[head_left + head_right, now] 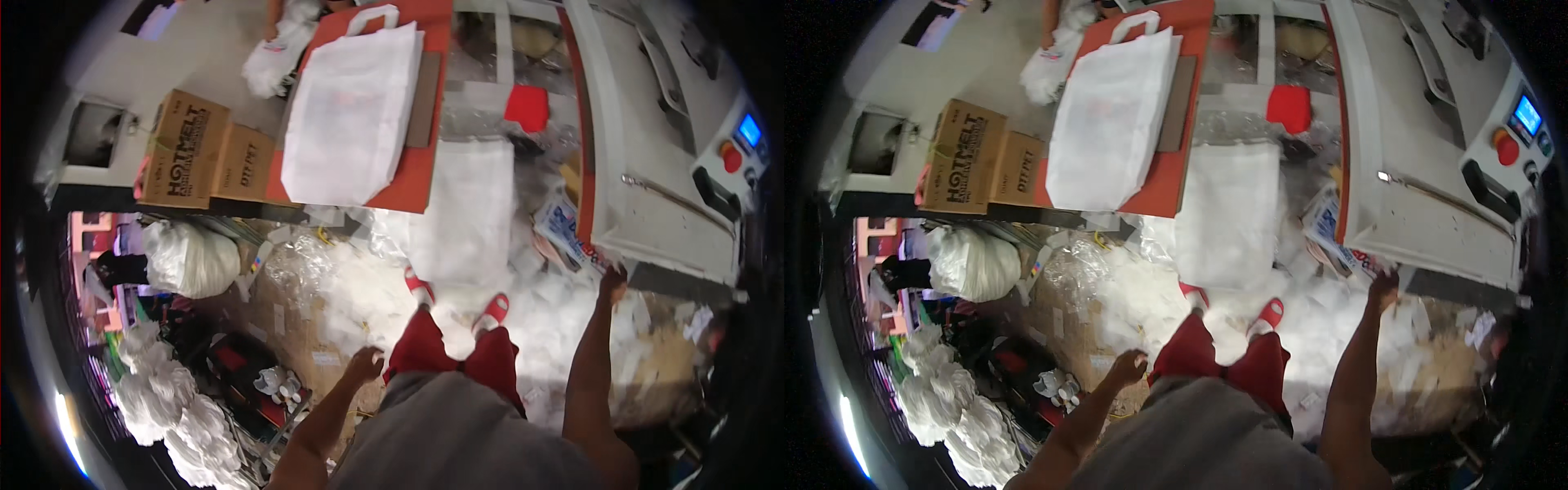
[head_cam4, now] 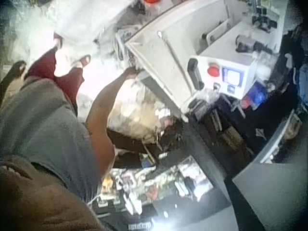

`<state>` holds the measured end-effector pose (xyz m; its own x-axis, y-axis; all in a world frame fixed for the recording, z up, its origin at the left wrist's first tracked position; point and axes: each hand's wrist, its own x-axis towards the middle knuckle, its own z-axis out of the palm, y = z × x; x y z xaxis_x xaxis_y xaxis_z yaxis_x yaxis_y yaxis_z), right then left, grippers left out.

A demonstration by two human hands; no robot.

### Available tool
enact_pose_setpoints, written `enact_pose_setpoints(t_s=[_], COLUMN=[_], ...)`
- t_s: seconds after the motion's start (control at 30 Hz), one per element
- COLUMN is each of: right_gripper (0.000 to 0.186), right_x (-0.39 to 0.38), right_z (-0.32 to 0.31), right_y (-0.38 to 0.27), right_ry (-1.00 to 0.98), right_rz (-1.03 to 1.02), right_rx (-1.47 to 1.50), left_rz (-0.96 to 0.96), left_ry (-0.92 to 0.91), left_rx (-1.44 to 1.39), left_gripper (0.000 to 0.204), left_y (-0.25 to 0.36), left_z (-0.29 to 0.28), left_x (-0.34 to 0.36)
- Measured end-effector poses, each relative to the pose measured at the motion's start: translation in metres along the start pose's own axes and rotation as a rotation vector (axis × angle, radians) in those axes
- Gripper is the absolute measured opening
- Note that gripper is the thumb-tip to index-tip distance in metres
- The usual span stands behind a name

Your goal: The person places a white tote bag onto a heat press, aligns a printed graphic over the bag, and operates the machine controls.

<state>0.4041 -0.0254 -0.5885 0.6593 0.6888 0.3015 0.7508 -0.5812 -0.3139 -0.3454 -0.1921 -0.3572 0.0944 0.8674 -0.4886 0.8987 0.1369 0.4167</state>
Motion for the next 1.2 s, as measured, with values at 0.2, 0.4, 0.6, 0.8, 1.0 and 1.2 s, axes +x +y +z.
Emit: enact_pose_setpoints(t_s=[0.2,0.4,0.6,0.8,1.0,1.2], right_gripper=[0.041,0.053,0.041,0.033,0.041,0.02], right_x=[0.038,0.016,-0.01,-0.016,-0.001,-0.004], right_z=[-0.055,-0.046,-0.064,-0.063,-0.039,-0.056], right_y=[-0.065,-0.018,-0.027,-0.056,-0.101,-0.12], right_ry=[-0.773,-0.206,-0.229,-0.243,-0.205,-0.006], right_rz=[-0.378,0.402,0.647,0.87,0.438,0.185], right_rx=[-0.872,-0.244,-0.151,0.813,0.299,0.075], left_rz=[0.2,-0.01,-0.135,-0.305,-0.275,-0.185], left_ry=[-0.053,-0.213,-0.232,-0.306,-0.34,-0.253], left_rx=[-0.482,-0.455,-0.177,-0.142,-0.224,-0.181], left_gripper=[0.023,0.026,0.023,0.026,0.028,0.029], left_y=[0.105,0.036,-0.072,-0.096,-0.038,-0.015], left_z=[-0.058,-0.088,-0.077,-0.022,0.016,-0.01], left_x=[0.107,0.158,0.113,0.059,0.053,0.065])
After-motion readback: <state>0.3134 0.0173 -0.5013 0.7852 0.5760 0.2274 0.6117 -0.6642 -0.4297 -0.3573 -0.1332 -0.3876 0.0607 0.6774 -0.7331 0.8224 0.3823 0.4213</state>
